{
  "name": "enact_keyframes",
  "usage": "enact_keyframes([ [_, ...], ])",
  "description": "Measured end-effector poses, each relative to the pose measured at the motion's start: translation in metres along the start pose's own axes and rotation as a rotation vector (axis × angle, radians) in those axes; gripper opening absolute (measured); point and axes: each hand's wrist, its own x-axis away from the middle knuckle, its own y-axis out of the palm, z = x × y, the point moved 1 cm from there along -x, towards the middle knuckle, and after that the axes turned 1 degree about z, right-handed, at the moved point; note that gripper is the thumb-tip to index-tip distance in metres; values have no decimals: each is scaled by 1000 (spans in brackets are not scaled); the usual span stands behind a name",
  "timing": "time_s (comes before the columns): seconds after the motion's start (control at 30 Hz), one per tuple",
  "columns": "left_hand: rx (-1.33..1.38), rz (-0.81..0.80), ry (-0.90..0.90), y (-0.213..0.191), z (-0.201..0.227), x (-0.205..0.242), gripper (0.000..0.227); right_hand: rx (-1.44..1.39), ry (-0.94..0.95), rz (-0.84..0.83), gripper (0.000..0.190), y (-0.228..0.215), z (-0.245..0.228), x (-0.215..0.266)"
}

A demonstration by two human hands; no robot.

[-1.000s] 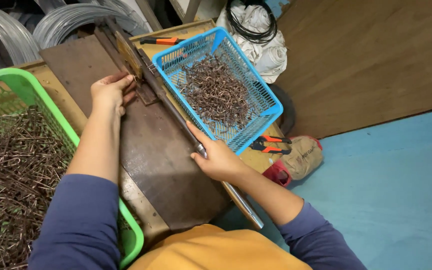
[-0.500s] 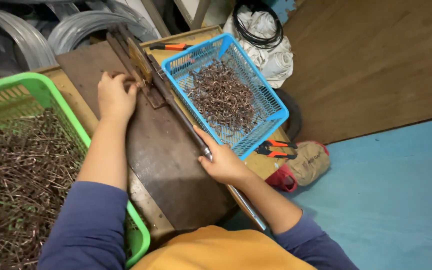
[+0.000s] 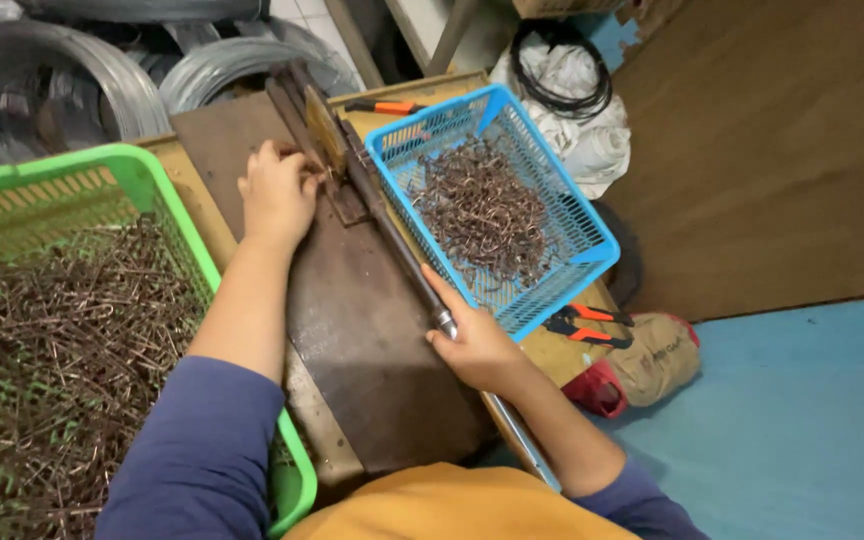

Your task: Using a manual lever-operated bending tool to shape straight metal wires into hooks.

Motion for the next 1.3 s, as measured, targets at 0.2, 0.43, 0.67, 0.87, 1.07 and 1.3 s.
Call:
enact_keyframes([
  [0.2,-4,2,-17,-6,11,2,10,43,115,-45,89,-7,-16,4],
  [0.43,15,-24,-8,0,9,1,11,36,146,-53,88,-6,-15,1],
  [0.67,29,-34,-7,0,14,-8,18,-140,-71,42,89,-1,-4,-10],
  [0.87,143,-17,-66,-11,27,2,41,-214,-212,89,90,10,19,-20],
  [1.07,106,-27,-79,4,19,-5,32,-251,-75,68,94,24,42,-30],
  [1.3,345,125,-94,-43,42,13,71,-194,-116,61,92,24,50,-34],
])
